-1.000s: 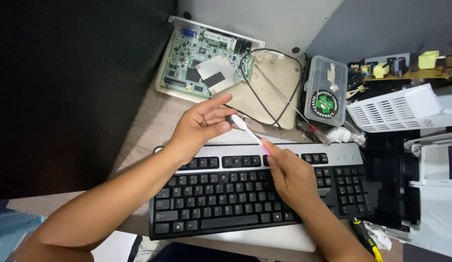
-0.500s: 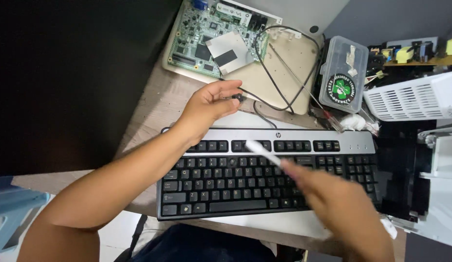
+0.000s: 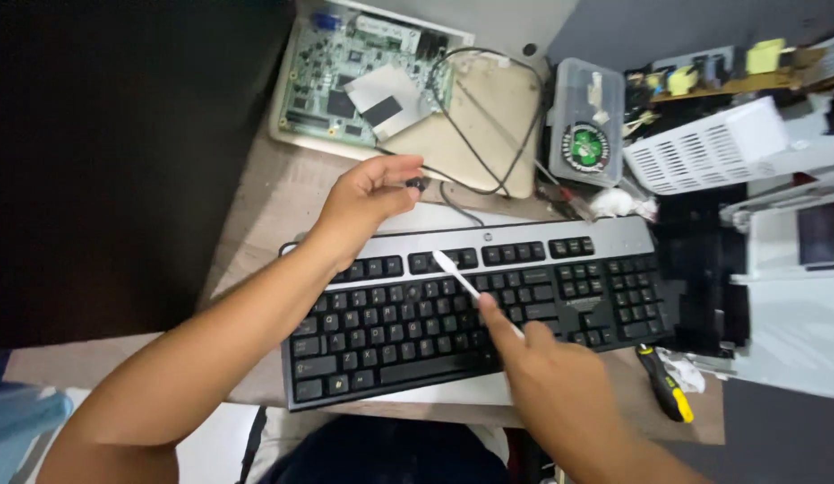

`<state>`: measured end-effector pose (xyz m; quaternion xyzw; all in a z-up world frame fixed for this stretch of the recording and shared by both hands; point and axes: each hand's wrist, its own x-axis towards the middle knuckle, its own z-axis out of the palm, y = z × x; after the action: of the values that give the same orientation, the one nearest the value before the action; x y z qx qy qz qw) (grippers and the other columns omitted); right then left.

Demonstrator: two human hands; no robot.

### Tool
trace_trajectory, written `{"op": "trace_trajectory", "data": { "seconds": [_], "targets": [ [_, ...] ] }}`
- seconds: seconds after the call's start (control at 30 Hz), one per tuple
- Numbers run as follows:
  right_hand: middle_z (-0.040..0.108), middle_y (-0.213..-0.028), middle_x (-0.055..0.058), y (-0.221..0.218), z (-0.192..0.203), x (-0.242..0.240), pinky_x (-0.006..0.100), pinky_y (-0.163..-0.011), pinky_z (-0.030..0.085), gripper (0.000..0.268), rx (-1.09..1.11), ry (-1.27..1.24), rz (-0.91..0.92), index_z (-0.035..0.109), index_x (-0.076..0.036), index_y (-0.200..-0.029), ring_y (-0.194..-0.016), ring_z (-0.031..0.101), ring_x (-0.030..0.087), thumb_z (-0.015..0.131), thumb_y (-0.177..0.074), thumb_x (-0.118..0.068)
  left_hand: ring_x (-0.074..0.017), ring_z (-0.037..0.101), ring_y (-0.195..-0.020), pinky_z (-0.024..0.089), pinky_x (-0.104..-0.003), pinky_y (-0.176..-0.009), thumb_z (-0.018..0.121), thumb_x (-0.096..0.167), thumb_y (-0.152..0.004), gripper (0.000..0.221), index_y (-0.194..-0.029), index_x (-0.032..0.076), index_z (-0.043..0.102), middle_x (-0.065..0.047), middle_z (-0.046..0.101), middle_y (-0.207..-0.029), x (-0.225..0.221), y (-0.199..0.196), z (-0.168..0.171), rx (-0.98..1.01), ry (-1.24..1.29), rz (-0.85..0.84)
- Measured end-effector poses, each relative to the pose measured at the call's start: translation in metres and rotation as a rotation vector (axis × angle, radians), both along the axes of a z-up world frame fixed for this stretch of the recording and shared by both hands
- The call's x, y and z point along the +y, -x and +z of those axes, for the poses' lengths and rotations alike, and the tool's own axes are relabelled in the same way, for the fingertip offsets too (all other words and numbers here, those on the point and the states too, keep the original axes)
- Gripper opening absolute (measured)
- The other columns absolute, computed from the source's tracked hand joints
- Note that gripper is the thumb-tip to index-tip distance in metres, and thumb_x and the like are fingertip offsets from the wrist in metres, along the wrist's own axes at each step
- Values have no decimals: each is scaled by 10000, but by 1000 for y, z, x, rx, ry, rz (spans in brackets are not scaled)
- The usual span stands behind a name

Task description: Cleaning a computer keyboard with a toothbrush and using a screwdriver to adjust components

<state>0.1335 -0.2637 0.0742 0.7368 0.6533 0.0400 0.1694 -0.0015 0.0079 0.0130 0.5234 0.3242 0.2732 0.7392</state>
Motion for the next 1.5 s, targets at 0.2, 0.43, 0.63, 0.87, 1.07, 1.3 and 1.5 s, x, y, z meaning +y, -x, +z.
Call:
{"op": "trace_trajectory", "data": {
  "seconds": [0.2, 0.43, 0.63, 0.87, 1.07, 1.3, 1.5],
  "targets": [
    [579, -690, 16, 0, 13, 21, 535, -384, 463, 631, 231, 54, -77, 385, -355, -1563, -498, 617, 347, 540, -952, -311, -124, 684, -1133, 544, -273, -993, 717, 66, -857, 399, -1248, 144, 704, -81, 735, -1279, -2, -3, 5, 61, -6, -10],
    [520, -696, 33, -3, 5, 7, 542, -370, 442, 696, 146, -3, 11, 395, -326, -1561, -418, 553, 379, 571, -896, -220, -135, 684, -1145, 542, -277, -1003, 715, 64, -847, 397, -1239, 130, 710, -80, 737, -1276, 0, -5, 3, 62, 7, -8],
    [603, -715, 40, 2, 13, 14, 524, -360, 461, 678, 137, 67, 12, 310, -309, -1590, -476, 641, 328, 533, -950, -296, -100, 687, -1031, 549, -240, -932, 712, 80, -858, 366, -1220, 133, 720, -62, 740, -1242, 0, -8, -13, 33, -23, -8],
    [730, -1121, -1, -24, 71, 73, 513, -744, 556, 522, 265, 143, -473, 354, -584, -1521, -931, 731, 345, 329, -1006, -500, -125, 687, -1043, 580, -257, -915, 720, 76, -855, 382, -1234, 118, 710, -90, 729, -1250, 2, -7, -14, -3, -2, 6],
    [699, -1047, -16, -96, -12, 115, 409, -828, 566, 388, 189, -417, -193, 614, -414, -1411, -964, 715, 227, 481, -1047, -423, -155, 708, -990, 611, -323, -927, 700, 35, -897, 423, -1318, 30, 668, -149, 699, -1247, 3, -8, -27, -127, 7, 22],
    [648, -1117, 37, -108, -35, 121, 451, -911, 546, 396, 466, -548, -253, 625, -341, -1410, -1079, 681, 301, 514, -1045, -234, -200, 714, -1035, 608, -348, -943, 655, 111, -948, 381, -1318, 22, 662, -153, 690, -1266, -1, -3, -10, -91, 52, 2],
    [645, -1009, 143, -120, -50, 122, 517, -906, 520, 390, 542, -506, -78, 652, -218, -1366, -1009, 671, 410, 634, -978, -184, -171, 727, -948, 628, -299, -887, 640, 185, -989, 348, -1276, -7, 684, -132, 723, -1143, -5, -3, -11, -80, 46, 0]
  ]
}}
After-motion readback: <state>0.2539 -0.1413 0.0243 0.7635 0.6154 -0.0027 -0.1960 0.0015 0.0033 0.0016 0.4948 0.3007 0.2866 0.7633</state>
